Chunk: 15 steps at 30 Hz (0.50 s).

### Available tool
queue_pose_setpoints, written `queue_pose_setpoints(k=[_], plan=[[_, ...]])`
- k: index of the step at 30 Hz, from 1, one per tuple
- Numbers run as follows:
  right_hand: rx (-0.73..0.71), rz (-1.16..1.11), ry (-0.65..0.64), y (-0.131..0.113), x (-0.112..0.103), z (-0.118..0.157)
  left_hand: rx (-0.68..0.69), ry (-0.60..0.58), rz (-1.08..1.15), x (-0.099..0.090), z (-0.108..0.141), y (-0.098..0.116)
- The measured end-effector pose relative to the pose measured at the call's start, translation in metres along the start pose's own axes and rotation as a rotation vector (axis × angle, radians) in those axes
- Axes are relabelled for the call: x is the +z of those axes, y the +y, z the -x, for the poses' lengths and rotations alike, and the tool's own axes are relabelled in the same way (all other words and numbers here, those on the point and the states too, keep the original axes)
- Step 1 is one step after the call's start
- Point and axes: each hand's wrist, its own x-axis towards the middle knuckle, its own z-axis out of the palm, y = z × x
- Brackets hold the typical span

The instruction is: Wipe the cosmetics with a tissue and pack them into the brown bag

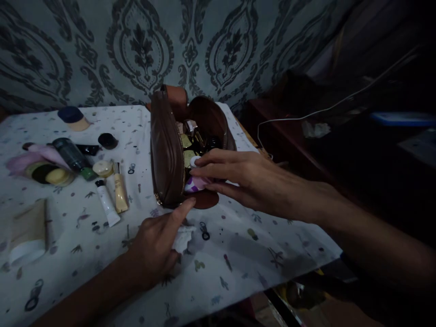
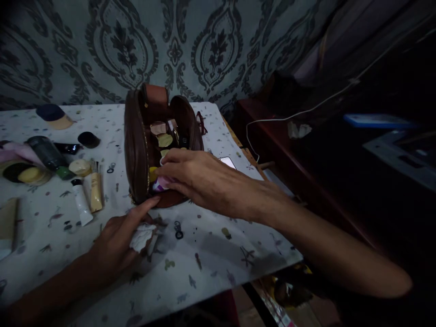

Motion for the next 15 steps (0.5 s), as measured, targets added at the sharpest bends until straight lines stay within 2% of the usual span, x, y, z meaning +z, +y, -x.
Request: queue_pose_setpoints(k=[6, 10, 13, 15], plan=[[-0.02, 0.164, 0.047, 0.003, 0.005, 0.006, 0.005, 0.008, -0.007, 0.003, 0.0, -0.001], [-0.038, 0.23, 0.1, 0.005, 0.009, 0.008, -0.005, 0.007, -0.004, -0.001, -0.005, 0.002], [-0.027, 0.231, 0.165, 0.001, 0.009, 0.011, -0.009, 0.041, 0.0, -0.017, 0.003, 0.009], [-0.008, 0.209, 0.263, -0.005, 0.01, 0.016, -0.043, 0.103, 0.006, -0.035, 0.021, 0.016]])
